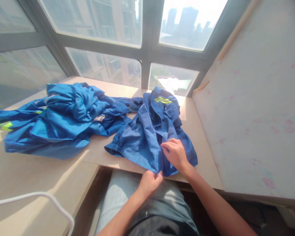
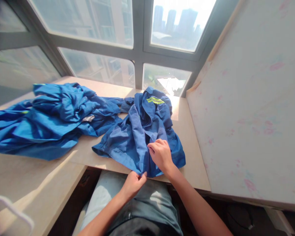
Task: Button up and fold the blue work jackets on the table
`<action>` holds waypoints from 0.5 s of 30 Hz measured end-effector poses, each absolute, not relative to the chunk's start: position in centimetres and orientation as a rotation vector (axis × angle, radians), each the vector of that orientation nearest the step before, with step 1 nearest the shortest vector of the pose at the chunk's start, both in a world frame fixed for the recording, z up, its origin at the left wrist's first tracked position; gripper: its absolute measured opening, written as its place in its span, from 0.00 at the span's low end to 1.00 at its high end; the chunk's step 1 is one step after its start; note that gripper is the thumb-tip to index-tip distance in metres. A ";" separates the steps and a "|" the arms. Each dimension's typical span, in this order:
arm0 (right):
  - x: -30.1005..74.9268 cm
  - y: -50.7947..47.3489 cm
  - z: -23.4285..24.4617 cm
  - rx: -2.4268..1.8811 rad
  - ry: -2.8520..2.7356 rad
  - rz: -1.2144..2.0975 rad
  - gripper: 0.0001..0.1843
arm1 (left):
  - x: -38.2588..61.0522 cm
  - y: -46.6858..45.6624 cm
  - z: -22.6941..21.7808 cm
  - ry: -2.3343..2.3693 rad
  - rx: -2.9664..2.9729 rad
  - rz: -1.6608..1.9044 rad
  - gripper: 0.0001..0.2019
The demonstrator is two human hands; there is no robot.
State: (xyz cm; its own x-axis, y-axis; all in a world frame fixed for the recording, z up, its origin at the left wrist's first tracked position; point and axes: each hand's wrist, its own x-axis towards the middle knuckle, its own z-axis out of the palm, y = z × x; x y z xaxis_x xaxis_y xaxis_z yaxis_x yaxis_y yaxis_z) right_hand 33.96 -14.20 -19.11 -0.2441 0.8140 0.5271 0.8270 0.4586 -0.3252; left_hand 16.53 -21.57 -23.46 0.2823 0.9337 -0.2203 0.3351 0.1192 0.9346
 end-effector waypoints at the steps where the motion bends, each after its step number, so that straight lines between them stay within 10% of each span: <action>1: 34.4 -13.4 -19.0 -1.370 -2.066 -0.056 0.09 | 16.7 -21.9 -23.6 1.241 1.417 0.695 0.22; 15: 32.2 -2.3 -11.5 -1.340 -2.166 -0.229 0.07 | 14.9 -18.9 -22.9 1.279 1.190 0.806 0.26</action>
